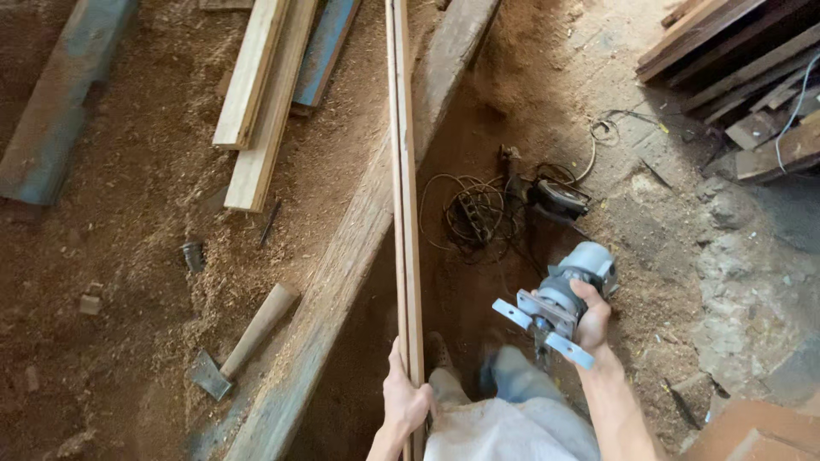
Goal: The person uses a handheld electric router to shape the edge of a long wooden plank. They guide the tool along the length of the plank, creating a groove, and then inspect the result by running their hand along the edge.
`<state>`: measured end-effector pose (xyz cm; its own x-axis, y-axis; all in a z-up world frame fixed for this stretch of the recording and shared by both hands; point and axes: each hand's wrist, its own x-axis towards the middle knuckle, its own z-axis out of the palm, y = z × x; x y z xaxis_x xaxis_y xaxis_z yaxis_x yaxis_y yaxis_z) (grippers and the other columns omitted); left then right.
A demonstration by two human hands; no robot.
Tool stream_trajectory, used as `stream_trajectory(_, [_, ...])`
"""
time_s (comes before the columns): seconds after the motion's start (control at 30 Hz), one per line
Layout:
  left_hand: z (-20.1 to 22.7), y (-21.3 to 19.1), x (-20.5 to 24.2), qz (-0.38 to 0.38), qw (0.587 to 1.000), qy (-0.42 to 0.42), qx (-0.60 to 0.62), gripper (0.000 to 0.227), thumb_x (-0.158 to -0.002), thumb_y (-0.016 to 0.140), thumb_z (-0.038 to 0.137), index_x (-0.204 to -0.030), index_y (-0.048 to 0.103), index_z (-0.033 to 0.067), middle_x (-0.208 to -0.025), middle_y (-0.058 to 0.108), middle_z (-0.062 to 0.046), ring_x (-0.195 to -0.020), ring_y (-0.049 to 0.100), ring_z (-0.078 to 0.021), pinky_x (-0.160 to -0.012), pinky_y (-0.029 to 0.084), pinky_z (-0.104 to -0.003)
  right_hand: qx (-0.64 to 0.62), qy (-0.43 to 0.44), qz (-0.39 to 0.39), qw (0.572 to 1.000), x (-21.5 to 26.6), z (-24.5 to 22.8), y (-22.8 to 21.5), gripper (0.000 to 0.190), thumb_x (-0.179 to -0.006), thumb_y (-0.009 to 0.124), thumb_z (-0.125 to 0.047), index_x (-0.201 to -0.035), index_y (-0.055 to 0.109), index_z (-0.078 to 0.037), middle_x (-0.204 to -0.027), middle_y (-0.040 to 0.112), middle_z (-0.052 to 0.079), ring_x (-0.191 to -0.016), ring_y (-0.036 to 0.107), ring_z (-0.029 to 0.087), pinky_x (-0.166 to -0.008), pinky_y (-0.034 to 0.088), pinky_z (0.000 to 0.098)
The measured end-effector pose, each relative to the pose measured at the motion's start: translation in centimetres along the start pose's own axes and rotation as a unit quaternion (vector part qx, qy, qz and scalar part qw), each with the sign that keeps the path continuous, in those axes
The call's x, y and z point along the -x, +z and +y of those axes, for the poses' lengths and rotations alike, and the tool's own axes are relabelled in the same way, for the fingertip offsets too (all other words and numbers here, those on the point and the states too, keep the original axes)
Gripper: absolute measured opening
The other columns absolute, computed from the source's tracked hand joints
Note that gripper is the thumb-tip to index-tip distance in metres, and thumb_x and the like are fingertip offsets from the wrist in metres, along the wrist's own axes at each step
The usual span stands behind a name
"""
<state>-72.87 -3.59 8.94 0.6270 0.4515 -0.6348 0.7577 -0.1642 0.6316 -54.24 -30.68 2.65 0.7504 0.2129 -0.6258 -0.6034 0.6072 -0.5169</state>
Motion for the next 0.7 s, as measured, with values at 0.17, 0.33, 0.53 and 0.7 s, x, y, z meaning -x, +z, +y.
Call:
stream_trajectory(0.17, [-3.1,4.4,-1.2,0.037,0.999,0.002,-0.002,0.098,-0.074,0.06,0.001,-0.159,0.015,0.0153,-0.123,0.068,-0.025,-0.108,0.071,-0.0386,-0.096,0.057,-0.042,0.008,0.016,0.011,1.0,0.8,1.6,-3.5,0.053,-0.089,0.065,-0.042,-0.117,0.057,0.003,-0.097,0.07,0.017,-0.086,0.071,0.032,-0.086,0.057,0.0441])
stream_trajectory(0.33, [-5.0,8.1,-1.9,0.117,0.989,0.086,-0.015,0.096,-0.071,0.062,-0.001,-0.156,0.02,0.0112,-0.13,0.061,-0.029,-0.114,0.064,-0.0451,-0.097,0.053,-0.046,0.012,0.031,0.033,0.999,1.3,0.7,-7.7,0.053,-0.087,0.063,-0.042,-0.12,0.059,-0.001,-0.098,0.071,0.014,-0.086,0.071,0.032,-0.084,0.057,0.0441])
stream_trajectory(0.53, [-4.1,11.4,-2.1,0.11,0.992,0.056,-0.01,0.092,-0.076,0.056,0.001,-0.16,0.018,0.0072,-0.129,0.063,-0.029,-0.116,0.065,-0.0448,-0.1,0.052,-0.045,-0.086,0.028,-0.056,0.994,2.2,-1.6,-13.3,0.056,-0.088,0.071,-0.043,-0.122,0.056,-0.002,-0.101,0.069,0.011,-0.09,0.071,0.029,-0.089,0.059,0.0471])
stream_trajectory(0.7, [-3.2,13.4,-1.2,0.144,0.984,0.102,-0.028,0.094,-0.074,0.061,0.0,-0.158,0.016,0.002,-0.141,0.051,-0.034,-0.125,0.055,-0.0493,-0.106,0.046,-0.048,-0.093,0.021,-0.015,0.995,4.2,-3.2,-14.9,0.06,-0.085,0.074,-0.045,-0.129,0.056,-0.008,-0.107,0.069,0.008,-0.092,0.07,0.026,-0.09,0.056,0.0455])
